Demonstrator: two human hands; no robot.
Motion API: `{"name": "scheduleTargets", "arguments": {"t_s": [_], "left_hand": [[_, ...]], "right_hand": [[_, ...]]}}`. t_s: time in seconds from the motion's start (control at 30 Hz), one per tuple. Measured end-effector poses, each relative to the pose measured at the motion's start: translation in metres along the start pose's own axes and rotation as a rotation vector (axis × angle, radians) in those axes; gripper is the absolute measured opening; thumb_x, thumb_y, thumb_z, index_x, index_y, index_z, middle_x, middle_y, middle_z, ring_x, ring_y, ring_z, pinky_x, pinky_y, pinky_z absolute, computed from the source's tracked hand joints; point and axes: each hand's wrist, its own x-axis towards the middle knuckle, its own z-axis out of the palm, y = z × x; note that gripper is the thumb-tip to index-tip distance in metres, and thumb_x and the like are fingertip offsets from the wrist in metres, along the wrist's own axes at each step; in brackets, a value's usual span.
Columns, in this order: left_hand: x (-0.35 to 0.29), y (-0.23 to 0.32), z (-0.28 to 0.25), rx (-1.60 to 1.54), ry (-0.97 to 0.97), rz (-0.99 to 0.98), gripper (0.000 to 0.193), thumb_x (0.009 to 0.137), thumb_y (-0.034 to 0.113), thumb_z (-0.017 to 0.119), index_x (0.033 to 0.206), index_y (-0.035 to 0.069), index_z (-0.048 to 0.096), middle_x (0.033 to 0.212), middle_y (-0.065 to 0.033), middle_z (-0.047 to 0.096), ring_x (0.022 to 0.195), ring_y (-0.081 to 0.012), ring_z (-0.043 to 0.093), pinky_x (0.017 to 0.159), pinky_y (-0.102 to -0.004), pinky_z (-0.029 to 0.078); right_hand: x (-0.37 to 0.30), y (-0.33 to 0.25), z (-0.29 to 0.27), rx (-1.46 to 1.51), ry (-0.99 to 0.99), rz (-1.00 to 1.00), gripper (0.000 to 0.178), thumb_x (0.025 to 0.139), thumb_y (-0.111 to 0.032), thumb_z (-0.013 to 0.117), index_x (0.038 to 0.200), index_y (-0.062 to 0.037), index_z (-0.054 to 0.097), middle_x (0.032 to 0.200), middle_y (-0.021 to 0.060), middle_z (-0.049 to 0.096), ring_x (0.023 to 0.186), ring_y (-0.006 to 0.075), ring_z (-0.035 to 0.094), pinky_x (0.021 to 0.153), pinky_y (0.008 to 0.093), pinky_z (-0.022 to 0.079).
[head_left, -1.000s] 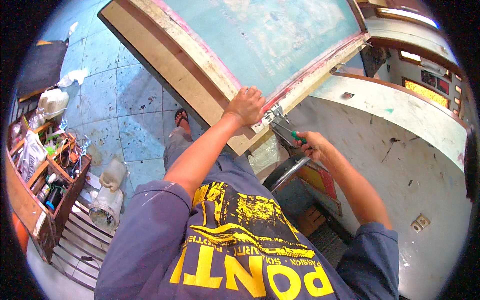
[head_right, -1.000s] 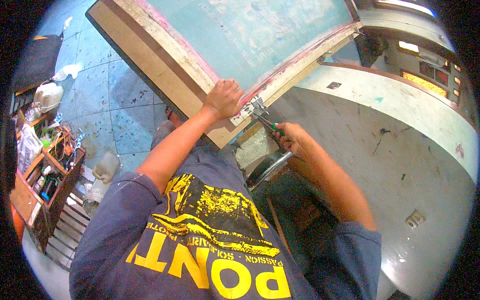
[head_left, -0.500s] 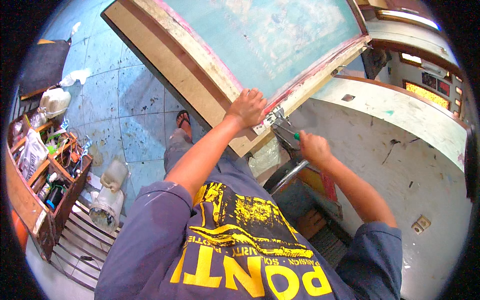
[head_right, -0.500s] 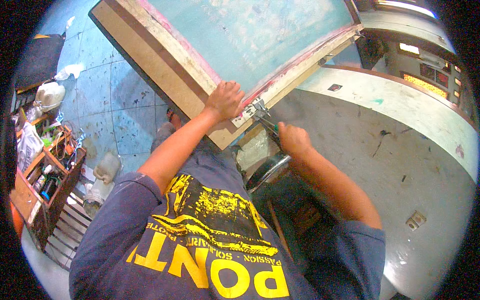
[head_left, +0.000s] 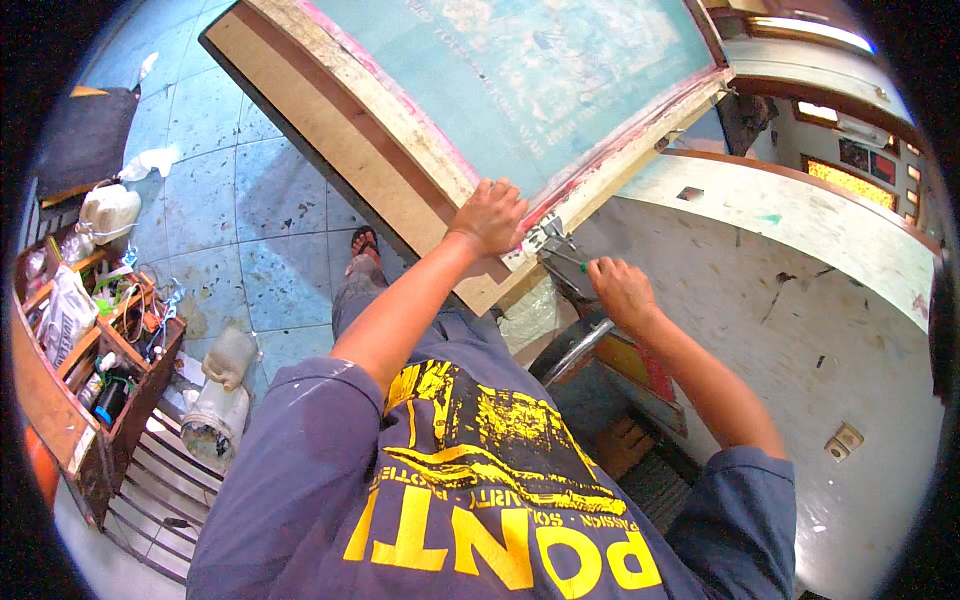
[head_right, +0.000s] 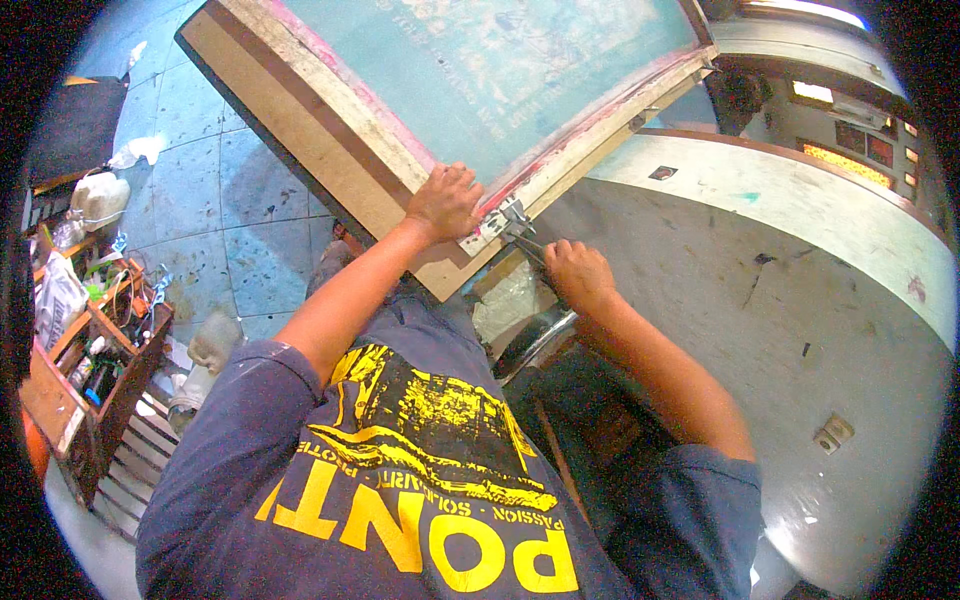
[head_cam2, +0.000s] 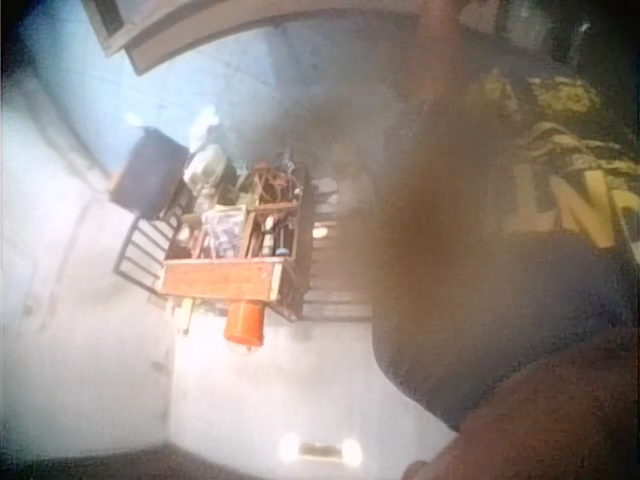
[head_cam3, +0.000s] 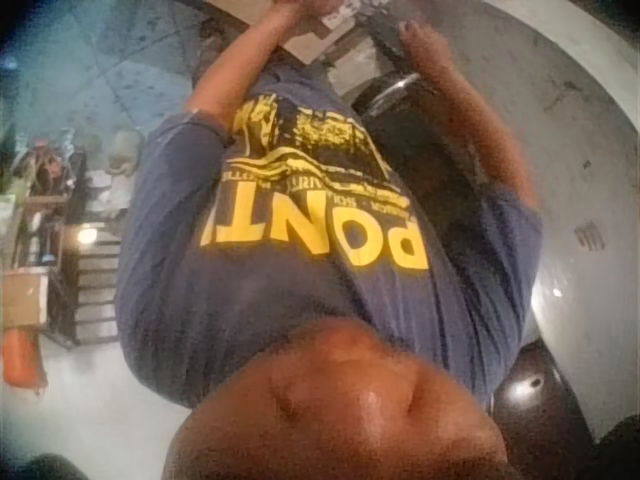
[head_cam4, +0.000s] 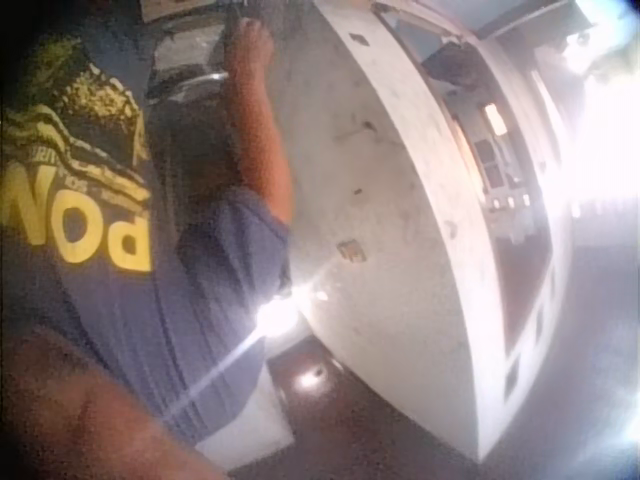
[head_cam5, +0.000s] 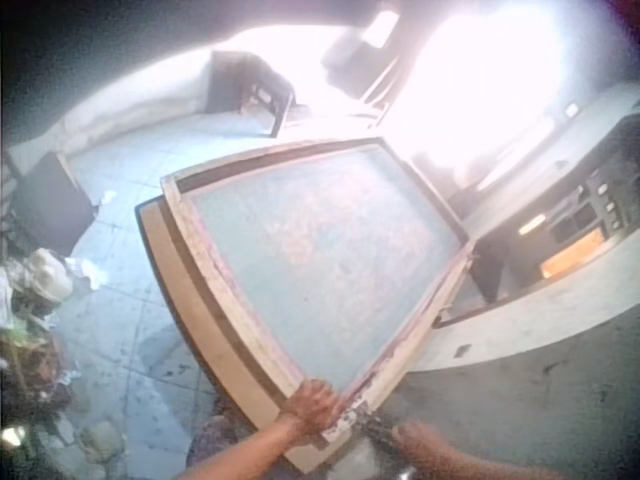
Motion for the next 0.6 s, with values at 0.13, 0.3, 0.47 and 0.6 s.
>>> {"name": "scheduleTargets", "arguments": {"t_s": [0.13,0.3,0.47,0.6], "left_hand": [[-0.001,0.001,0.000,-0.007,-0.006,-0.014,0.028,0.077,0.035,0.061,0.087,0.009,0.061,0.100,-0.0123,0.058,0.109,-0.0297,0.049,0.092,-0.0439,0.037],[-0.003,0.003,0.004,-0.006,-0.012,0.000,0.027,0.078,0.034,0.060,0.087,0.009,0.061,0.100,-0.0126,0.058,0.110,-0.0300,0.050,0.092,-0.0444,0.037],[0.000,0.001,0.005,-0.004,0.047,0.016,0.027,0.078,0.035,0.060,0.087,0.009,0.061,0.100,-0.0126,0.058,0.111,-0.0296,0.049,0.091,-0.0440,0.037],[0.000,0.001,-0.001,0.004,0.000,0.006,0.027,0.079,0.035,0.060,0.086,0.009,0.061,0.099,-0.0125,0.057,0.110,-0.0296,0.049,0.090,-0.0434,0.037]], "right_hand": [[0.003,0.007,0.008,0.245,-0.013,0.146,0.025,0.084,-0.025,0.063,0.092,-0.0023,0.060,0.081,0.0141,0.064,0.071,0.0292,0.065,0.060,0.0424,0.053],[0.023,0.044,0.031,1.496,-0.564,0.869,0.029,0.089,-0.031,0.062,0.085,-0.0029,0.063,0.074,0.0086,0.064,0.056,0.0201,0.055,0.048,0.0337,0.044],[0.001,0.018,0.023,0.613,0.015,0.292,0.022,0.085,-0.023,0.063,0.092,-0.0024,0.058,0.084,0.0123,0.063,0.066,0.0273,0.062,0.056,0.0398,0.051],[-0.004,0.001,-0.003,0.119,0.038,-0.025,0.019,0.082,-0.013,0.058,0.096,-0.0016,0.051,0.096,0.0207,0.061,0.075,0.0366,0.064,0.065,0.0475,0.053]]}}
